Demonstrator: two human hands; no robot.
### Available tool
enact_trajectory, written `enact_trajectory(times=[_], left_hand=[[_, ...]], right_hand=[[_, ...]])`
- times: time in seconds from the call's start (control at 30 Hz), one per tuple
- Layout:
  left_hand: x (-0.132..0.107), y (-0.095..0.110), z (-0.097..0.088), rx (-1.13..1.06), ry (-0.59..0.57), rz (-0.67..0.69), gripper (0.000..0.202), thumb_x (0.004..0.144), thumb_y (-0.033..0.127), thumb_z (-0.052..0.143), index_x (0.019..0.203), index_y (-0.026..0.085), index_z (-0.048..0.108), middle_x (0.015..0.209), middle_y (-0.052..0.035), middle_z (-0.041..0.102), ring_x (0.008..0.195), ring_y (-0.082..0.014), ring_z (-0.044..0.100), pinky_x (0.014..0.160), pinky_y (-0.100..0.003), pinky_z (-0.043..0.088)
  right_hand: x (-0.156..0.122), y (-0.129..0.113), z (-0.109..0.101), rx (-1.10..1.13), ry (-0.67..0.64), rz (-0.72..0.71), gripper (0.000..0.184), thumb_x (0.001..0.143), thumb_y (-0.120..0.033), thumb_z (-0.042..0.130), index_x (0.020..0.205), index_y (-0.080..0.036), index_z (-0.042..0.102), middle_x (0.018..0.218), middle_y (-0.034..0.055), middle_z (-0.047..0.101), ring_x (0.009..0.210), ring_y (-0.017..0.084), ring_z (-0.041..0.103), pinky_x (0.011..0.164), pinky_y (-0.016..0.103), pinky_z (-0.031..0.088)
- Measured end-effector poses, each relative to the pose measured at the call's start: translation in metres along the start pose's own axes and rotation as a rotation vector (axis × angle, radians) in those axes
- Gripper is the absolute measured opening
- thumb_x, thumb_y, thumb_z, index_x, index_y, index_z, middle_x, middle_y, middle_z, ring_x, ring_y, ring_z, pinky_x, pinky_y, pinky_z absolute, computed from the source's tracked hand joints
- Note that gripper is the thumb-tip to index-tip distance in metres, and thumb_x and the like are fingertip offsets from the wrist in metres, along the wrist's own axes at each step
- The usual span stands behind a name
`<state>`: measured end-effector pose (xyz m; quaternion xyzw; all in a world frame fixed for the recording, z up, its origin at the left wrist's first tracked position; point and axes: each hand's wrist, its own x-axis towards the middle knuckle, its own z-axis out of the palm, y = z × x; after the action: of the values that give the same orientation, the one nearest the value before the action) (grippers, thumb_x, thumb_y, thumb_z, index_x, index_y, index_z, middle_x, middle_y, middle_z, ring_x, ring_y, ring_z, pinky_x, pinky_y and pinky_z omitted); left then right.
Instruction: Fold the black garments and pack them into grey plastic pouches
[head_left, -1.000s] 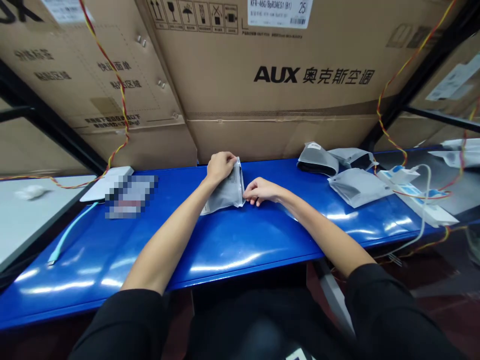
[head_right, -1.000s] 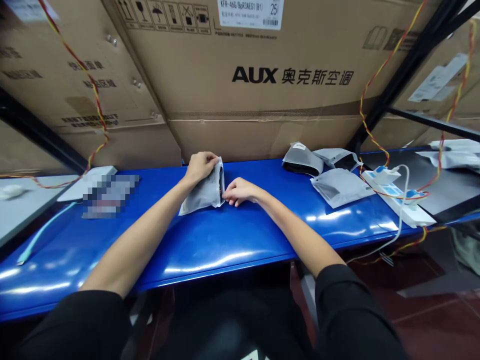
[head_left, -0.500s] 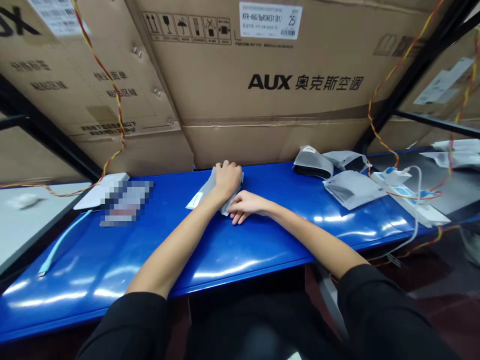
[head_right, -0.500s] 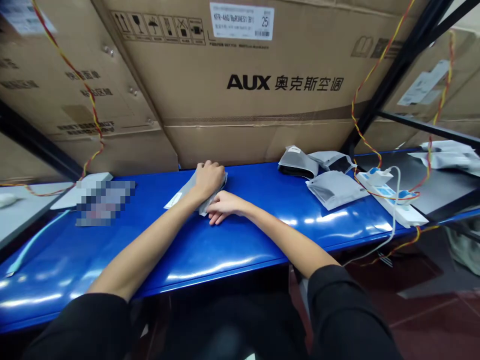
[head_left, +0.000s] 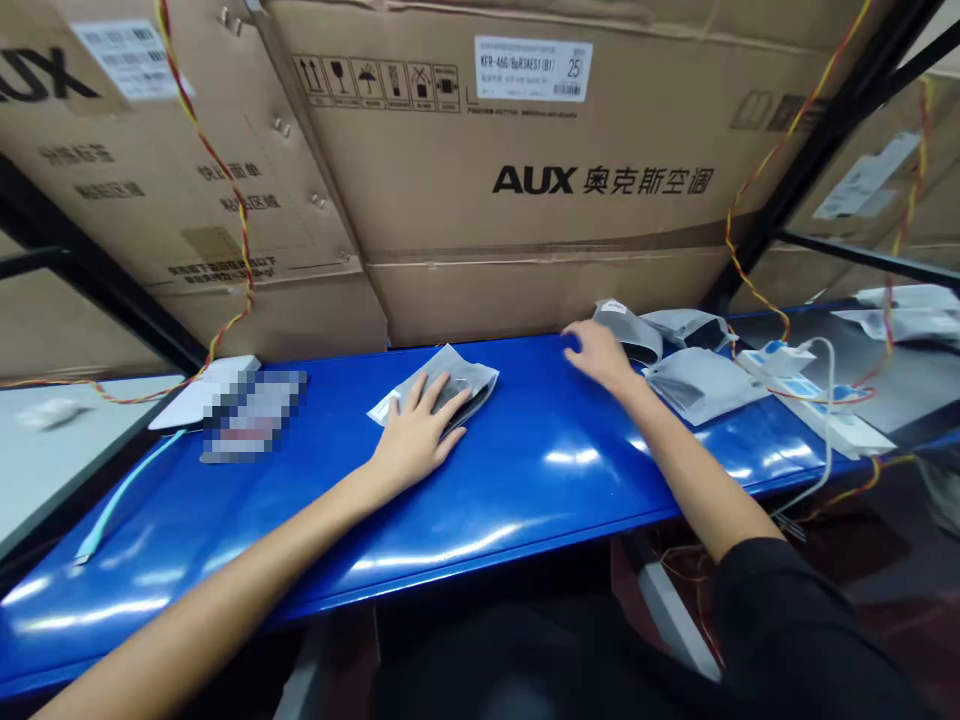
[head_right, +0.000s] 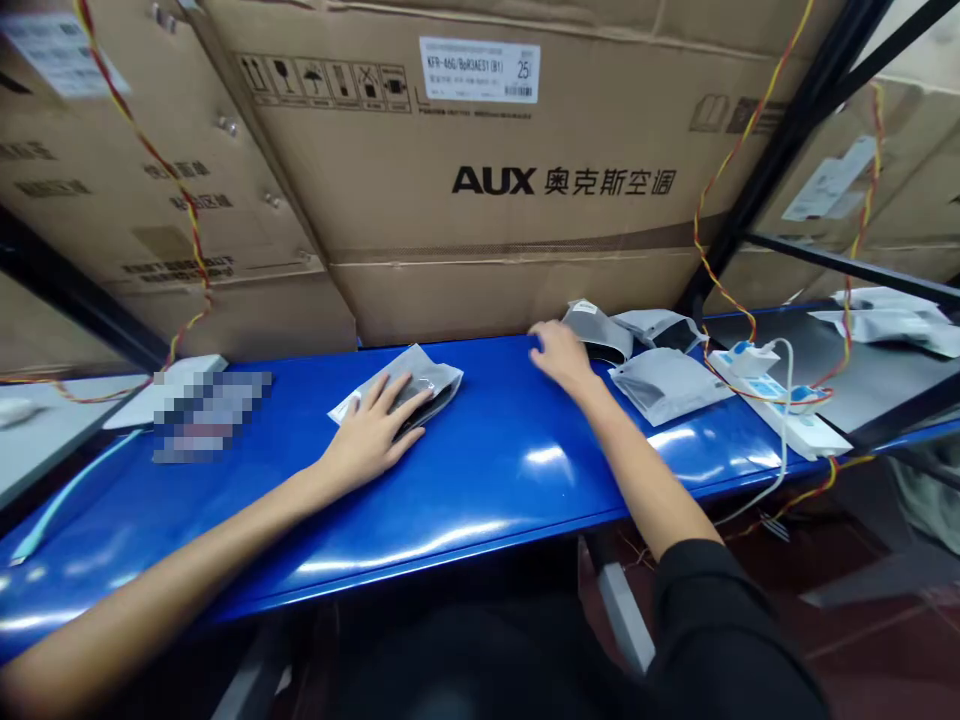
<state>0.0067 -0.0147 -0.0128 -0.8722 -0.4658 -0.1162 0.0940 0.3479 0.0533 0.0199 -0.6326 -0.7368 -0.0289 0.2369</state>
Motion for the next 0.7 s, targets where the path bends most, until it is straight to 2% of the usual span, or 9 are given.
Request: enact_trajectory(times=[0.03,0.1,0.17,0.23,0.37,0.43,0.5,0.6,0.7], left_hand=[[-0.006,-0.003,0.002,-0.018,0.004,-0.006,0.056,0.104,0.042,0.047,0.159,0.036,0.043,0.171,-0.0112,0.029,0.157,-0.0459,0.020,0.113,-0.074,0.037],[-0.008,-0.008,0.008,-0.040,0.014,0.008,0.052,0.105,0.035,0.045,0.157,0.037,0.047,0.170,-0.0100,0.031,0.158,-0.0467,0.017,0.112,-0.074,0.038],[-0.002,-0.011,0.014,-0.048,0.013,0.064,0.051,0.104,0.026,0.043,0.153,0.036,0.052,0.168,-0.0081,0.036,0.158,-0.0465,0.017,0.113,-0.076,0.036],[0.007,-0.015,0.020,-0.063,0.009,0.132,0.053,0.103,0.019,0.041,0.151,0.035,0.056,0.166,-0.0059,0.041,0.158,-0.0447,0.017,0.116,-0.074,0.036],[0.028,-0.021,0.023,-0.124,-0.025,0.270,0.050,0.104,0.020,0.041,0.150,0.035,0.057,0.166,-0.0028,0.041,0.160,-0.0416,0.015,0.115,-0.067,0.043],[0.043,-0.021,0.025,-0.173,-0.045,0.357,0.049,0.104,0.021,0.044,0.149,0.036,0.057,0.167,-0.0032,0.041,0.160,-0.0403,0.017,0.116,-0.067,0.043],[0.064,-0.016,0.029,-0.219,-0.041,0.435,0.048,0.104,0.021,0.046,0.148,0.036,0.059,0.166,-0.0045,0.042,0.159,-0.0395,0.019,0.117,-0.066,0.042],[0.111,0.008,0.045,-0.269,0.000,0.551,0.043,0.104,0.026,0.050,0.145,0.031,0.063,0.163,-0.0079,0.046,0.159,-0.0394,0.022,0.120,-0.064,0.039],[0.169,0.049,0.065,-0.318,0.040,0.686,0.042,0.102,0.024,0.054,0.141,0.026,0.066,0.161,-0.0114,0.049,0.158,-0.0391,0.025,0.122,-0.061,0.036]], right_hand=[[0.002,0.025,-0.003,-0.138,0.086,0.050,0.043,0.085,-0.019,0.071,0.127,-0.016,0.070,0.135,0.0184,0.068,0.126,0.035,0.061,0.105,0.048,0.048],[0.004,0.067,-0.005,-0.303,0.081,0.077,0.057,0.082,-0.025,0.075,0.138,-0.018,0.064,0.146,0.0213,0.059,0.130,0.040,0.056,0.103,0.053,0.047],[0.004,0.093,-0.001,-0.336,0.058,0.082,0.052,0.086,-0.020,0.069,0.137,-0.020,0.066,0.147,0.0189,0.059,0.128,0.036,0.058,0.100,0.047,0.048],[0.005,0.104,0.004,-0.304,0.063,0.099,0.042,0.089,-0.013,0.061,0.130,-0.020,0.072,0.139,0.0166,0.067,0.119,0.031,0.065,0.095,0.040,0.050],[0.012,0.104,0.007,-0.257,0.170,0.167,0.042,0.092,-0.010,0.055,0.129,-0.018,0.074,0.130,0.0167,0.073,0.110,0.032,0.072,0.090,0.041,0.054],[0.017,0.100,0.000,-0.191,0.307,0.177,0.043,0.093,-0.010,0.052,0.130,-0.016,0.074,0.130,0.0172,0.073,0.115,0.033,0.072,0.094,0.042,0.054],[0.021,0.093,-0.011,-0.060,0.513,0.135,0.041,0.093,-0.010,0.050,0.124,-0.014,0.077,0.126,0.0170,0.075,0.118,0.030,0.072,0.099,0.038,0.054],[0.023,0.073,-0.032,0.118,0.772,-0.010,0.037,0.093,-0.014,0.051,0.116,-0.013,0.080,0.118,0.0152,0.078,0.114,0.027,0.074,0.102,0.035,0.054],[0.019,0.043,-0.046,0.149,0.804,-0.128,0.035,0.094,-0.018,0.052,0.115,-0.016,0.080,0.118,0.0122,0.079,0.113,0.026,0.075,0.103,0.037,0.055]])
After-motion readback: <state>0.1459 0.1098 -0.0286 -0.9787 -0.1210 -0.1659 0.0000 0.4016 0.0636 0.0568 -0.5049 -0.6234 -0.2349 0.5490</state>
